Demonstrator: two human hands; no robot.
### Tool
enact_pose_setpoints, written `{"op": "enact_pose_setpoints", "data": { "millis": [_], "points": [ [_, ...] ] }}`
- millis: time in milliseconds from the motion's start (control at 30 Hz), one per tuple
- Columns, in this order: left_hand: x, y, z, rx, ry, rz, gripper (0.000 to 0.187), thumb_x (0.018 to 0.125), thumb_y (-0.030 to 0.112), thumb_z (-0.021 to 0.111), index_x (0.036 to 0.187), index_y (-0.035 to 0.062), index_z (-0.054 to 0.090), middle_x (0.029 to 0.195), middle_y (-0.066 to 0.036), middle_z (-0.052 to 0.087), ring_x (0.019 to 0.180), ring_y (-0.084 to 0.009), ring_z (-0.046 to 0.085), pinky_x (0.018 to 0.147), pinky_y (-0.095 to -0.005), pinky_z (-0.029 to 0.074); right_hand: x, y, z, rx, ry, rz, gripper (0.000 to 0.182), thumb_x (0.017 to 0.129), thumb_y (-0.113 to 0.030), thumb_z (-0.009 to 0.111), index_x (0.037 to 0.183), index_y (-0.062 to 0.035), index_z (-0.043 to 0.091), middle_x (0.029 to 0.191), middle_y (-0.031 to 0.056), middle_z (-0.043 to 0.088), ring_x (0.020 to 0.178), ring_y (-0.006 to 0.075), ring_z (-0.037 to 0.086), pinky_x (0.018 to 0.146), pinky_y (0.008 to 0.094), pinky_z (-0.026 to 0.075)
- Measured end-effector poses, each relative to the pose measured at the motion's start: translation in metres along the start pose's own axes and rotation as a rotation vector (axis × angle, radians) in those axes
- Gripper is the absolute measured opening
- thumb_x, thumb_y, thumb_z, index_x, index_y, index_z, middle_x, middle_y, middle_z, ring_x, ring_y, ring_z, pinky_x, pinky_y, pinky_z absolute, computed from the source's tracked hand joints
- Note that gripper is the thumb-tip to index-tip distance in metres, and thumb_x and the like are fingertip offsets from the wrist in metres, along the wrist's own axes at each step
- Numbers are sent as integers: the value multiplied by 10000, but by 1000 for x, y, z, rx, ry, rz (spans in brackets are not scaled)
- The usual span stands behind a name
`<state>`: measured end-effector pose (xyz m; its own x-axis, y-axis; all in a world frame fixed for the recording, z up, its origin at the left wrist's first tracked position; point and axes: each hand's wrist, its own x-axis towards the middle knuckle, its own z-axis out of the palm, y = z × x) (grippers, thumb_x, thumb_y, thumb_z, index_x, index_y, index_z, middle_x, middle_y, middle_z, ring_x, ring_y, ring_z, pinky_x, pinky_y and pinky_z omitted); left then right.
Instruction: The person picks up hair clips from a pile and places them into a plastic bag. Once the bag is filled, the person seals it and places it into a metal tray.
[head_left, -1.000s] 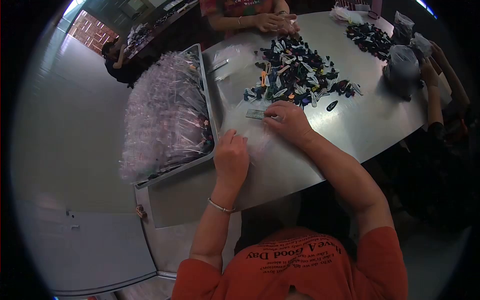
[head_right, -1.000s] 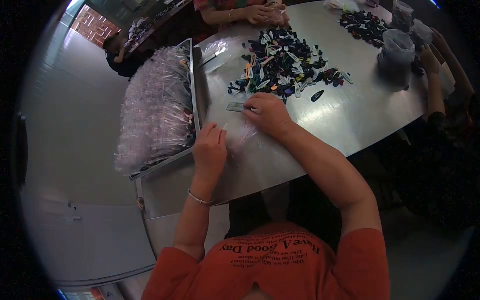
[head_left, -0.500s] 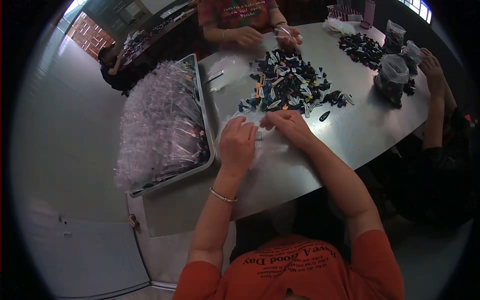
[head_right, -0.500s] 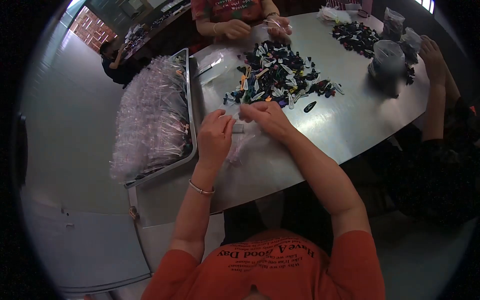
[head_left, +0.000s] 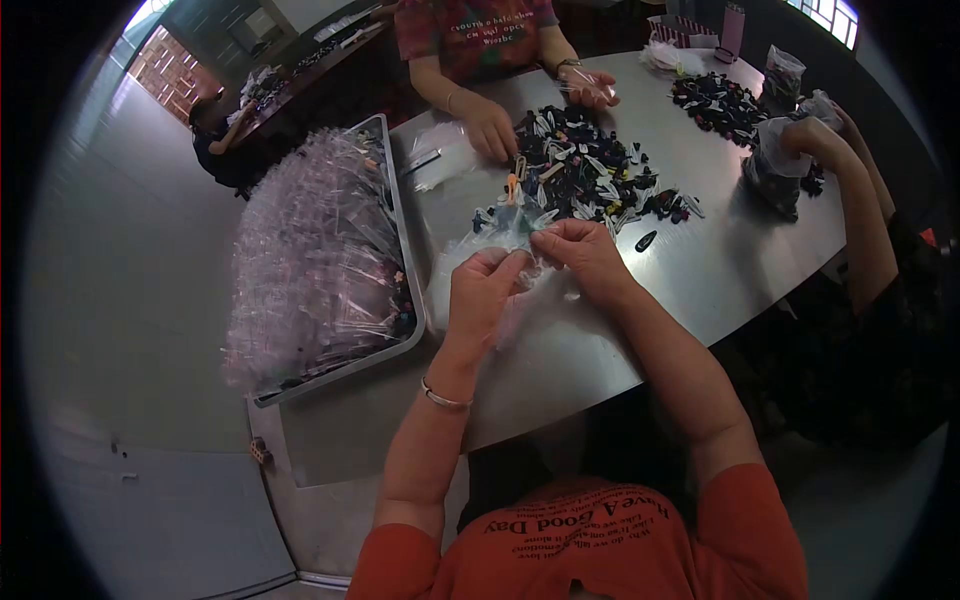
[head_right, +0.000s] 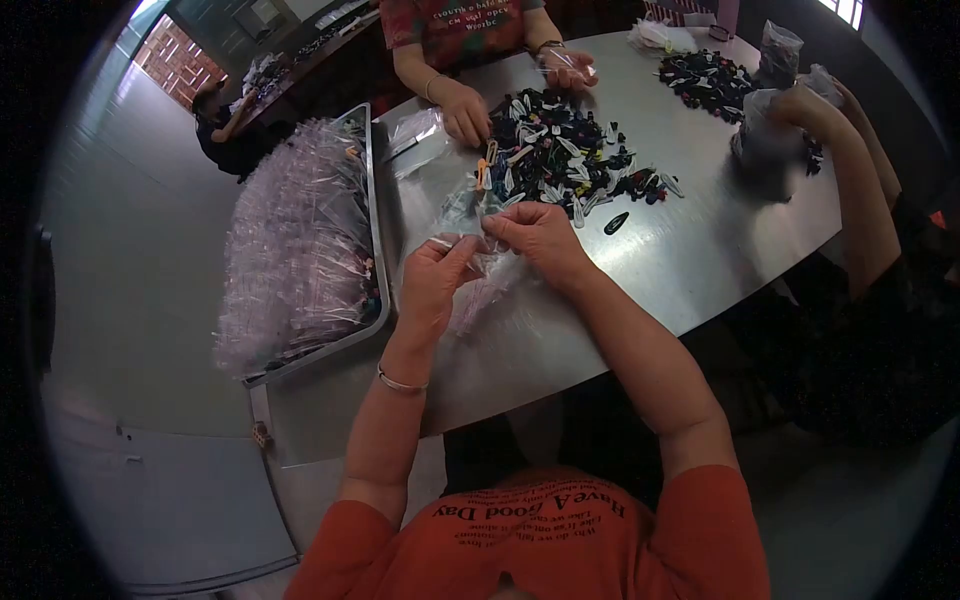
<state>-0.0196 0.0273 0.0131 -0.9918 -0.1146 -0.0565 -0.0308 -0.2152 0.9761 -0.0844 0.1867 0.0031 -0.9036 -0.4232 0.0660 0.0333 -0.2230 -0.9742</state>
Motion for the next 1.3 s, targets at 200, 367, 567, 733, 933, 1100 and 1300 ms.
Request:
{"op": "enact_pose_setpoints", "data": {
  "millis": [200, 367, 567, 733, 933, 1100, 1300],
  "points": [
    [-3, -3, 0, -224, 79, -5, 209, 892, 193, 617, 903, -14, 591, 830, -111, 663, 711, -156, 623, 654, -265, 507, 4, 3, -7, 144, -40, 62, 324, 923, -321, 541, 927, -22, 667, 807, 32, 657, 645, 80, 528, 617, 215, 411],
    [-3, -13, -8, -307, 111, 18, 242, 892, 231, 621, 871, -6, 577, 824, -121, 660, 717, -176, 630, 666, -284, 514, 1, 1, -4, 82, -151, 81, 383, 885, -382, 585, 943, -16, 683, 820, 39, 670, 691, 79, 566, 609, 220, 408],
    [-7, -11, -9, -350, 132, 10, 255, 891, 254, 623, 843, 11, 560, 801, -110, 652, 719, -177, 632, 648, -291, 526, -3, 1, -3, 36, -156, 20, 253, 828, -203, 642, 991, -11, 666, 855, 45, 672, 728, 87, 582, 628, 209, 416],
    [-11, -8, -6, -327, 111, -28, 254, 890, 253, 624, 837, 15, 553, 787, -100, 646, 698, -180, 640, 606, -290, 540, -2, 5, -1, 8, -102, -55, 302, 795, -111, 662, 1076, -6, 624, 897, 49, 658, 749, 101, 589, 677, 228, 455],
    [-15, -8, 2, -214, 127, -61, 237, 897, 228, 612, 851, -3, 583, 781, -91, 646, 661, -161, 642, 563, -273, 547, -5, 10, 6, -346, 48, -353, 409, 725, -69, 719, 1116, -39, 603, 938, 70, 629, 773, 155, 608, 737, 272, 491],
    [-14, -8, 0, -208, 32, -173, 213, 907, 196, 591, 881, -15, 595, 778, -89, 641, 615, -165, 633, 548, -274, 554, -2, 0, 7, -883, 271, -914, 376, 662, -95, 752, 1025, -99, 655, 963, 83, 622, 792, 219, 612, 732, 322, 493],
    [-10, -12, 5, -640, -99, -92, 332, 981, 257, 416, 1139, -24, 492, 1071, -168, 576, 958, -226, 595, 823, -389, 512, -3, 9, 8, -937, 236, -1025, 232, 597, -66, 783, 809, -80, 691, 996, 72, 631, 829, 210, 614, 728, 318, 484]
  ]
}}
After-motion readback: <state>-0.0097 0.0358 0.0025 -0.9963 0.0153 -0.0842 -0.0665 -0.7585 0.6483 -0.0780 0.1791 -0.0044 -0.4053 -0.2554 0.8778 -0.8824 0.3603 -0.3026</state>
